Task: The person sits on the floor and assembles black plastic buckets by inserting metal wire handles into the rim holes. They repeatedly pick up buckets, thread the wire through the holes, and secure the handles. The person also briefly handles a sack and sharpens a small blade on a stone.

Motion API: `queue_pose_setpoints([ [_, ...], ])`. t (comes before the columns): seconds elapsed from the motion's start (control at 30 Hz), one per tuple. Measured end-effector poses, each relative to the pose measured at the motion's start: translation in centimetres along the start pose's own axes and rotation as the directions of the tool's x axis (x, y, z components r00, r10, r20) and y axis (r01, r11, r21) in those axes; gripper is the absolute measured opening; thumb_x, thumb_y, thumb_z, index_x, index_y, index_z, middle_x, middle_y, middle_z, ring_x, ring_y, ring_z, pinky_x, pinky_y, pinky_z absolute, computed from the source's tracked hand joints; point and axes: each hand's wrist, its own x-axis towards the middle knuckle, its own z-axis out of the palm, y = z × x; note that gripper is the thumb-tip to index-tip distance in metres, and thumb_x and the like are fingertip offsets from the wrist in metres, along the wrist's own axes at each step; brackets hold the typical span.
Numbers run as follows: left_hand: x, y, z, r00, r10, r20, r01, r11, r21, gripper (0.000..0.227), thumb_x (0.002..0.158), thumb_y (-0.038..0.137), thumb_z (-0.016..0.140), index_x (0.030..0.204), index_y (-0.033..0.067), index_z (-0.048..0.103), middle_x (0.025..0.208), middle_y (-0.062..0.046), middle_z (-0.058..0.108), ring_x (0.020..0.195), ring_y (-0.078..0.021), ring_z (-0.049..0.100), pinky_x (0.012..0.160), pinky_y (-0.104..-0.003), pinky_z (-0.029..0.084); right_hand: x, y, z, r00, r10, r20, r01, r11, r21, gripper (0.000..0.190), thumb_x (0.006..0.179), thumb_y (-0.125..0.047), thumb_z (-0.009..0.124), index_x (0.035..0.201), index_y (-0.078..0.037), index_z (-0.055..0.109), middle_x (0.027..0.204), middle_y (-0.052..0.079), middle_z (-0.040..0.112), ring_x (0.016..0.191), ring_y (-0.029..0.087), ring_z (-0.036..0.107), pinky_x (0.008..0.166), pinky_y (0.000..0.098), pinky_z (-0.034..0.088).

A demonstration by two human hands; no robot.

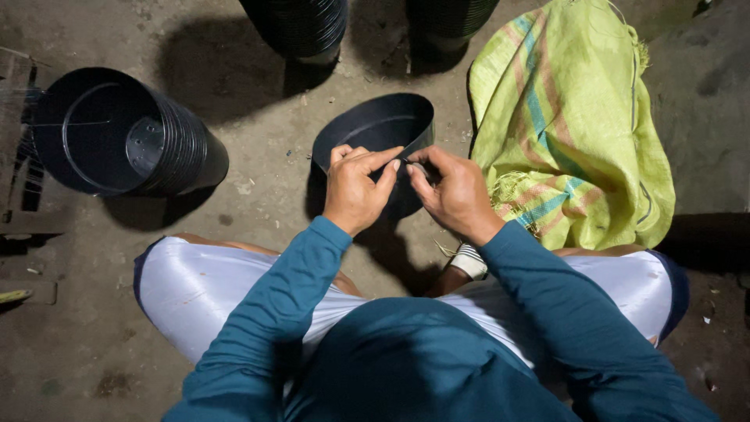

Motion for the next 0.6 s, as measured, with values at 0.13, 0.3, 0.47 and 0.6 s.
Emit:
queue_pose_setpoints([
  [0.13, -0.1, 0.3, 0.3, 1.0, 0.016, -0.006, -0.017, 1.0, -0.011, 0.02, 0.092, 0.016, 0.073, 0.109, 0.0079, 0.079, 0.083, -0.009, 0.073, 0.075, -0.0239, 0.064, 0.087, -0.038, 0.043, -0.4, -0.1, 0.5, 0.997, -0.065, -0.05, 0.064, 0.998, -0.026, 0.015, 0.093, -0.014, 0.075, 0.102, -0.005, 0.069, 0.08, 0.016, 0.069, 0.066, 0.032, 0.07, 0.058, 0.0392, 0.052],
  [0.3, -0.2, 0.3, 0.7, 0.998, 0.061, -0.028, -0.062, 0.998, -0.013, 0.021, 0.092, 0.013, 0.071, 0.11, 0.0048, 0.078, 0.084, -0.009, 0.073, 0.076, -0.0244, 0.063, 0.087, -0.039, 0.043, -0.8, -0.1, 1.4, 0.962, -0.238, -0.135, 0.206, 0.954, -0.217, 0.015, 0.095, -0.016, 0.073, 0.104, -0.007, 0.064, 0.089, 0.015, 0.068, 0.073, 0.037, 0.068, 0.061, 0.0438, 0.053],
  [0.47, -0.2, 0.3, 1.0, 0.996, 0.088, -0.009, -0.088, 0.996, 0.011, 0.022, 0.091, 0.01, 0.071, 0.111, 0.0018, 0.077, 0.08, -0.009, 0.071, 0.075, -0.0261, 0.061, 0.086, -0.04, 0.043, -0.7, 0.5, 2.4, 0.964, -0.257, -0.059, 0.217, 0.901, -0.376, 0.015, 0.096, -0.017, 0.073, 0.1, -0.008, 0.062, 0.088, 0.014, 0.065, 0.064, 0.037, 0.065, 0.054, 0.0442, 0.05],
  [0.6, -0.1, 0.3, 0.4, 0.987, 0.161, 0.02, -0.161, 0.987, 0.028, 0.023, 0.09, 0.009, 0.072, 0.111, 0.0026, 0.077, 0.082, -0.009, 0.071, 0.079, -0.0255, 0.064, 0.087, -0.04, 0.043, -0.5, 0.5, 1.9, 0.963, -0.263, -0.055, 0.23, 0.913, -0.336, 0.015, 0.097, -0.014, 0.071, 0.101, -0.005, 0.06, 0.09, 0.015, 0.066, 0.067, 0.04, 0.065, 0.056, 0.045, 0.05],
])
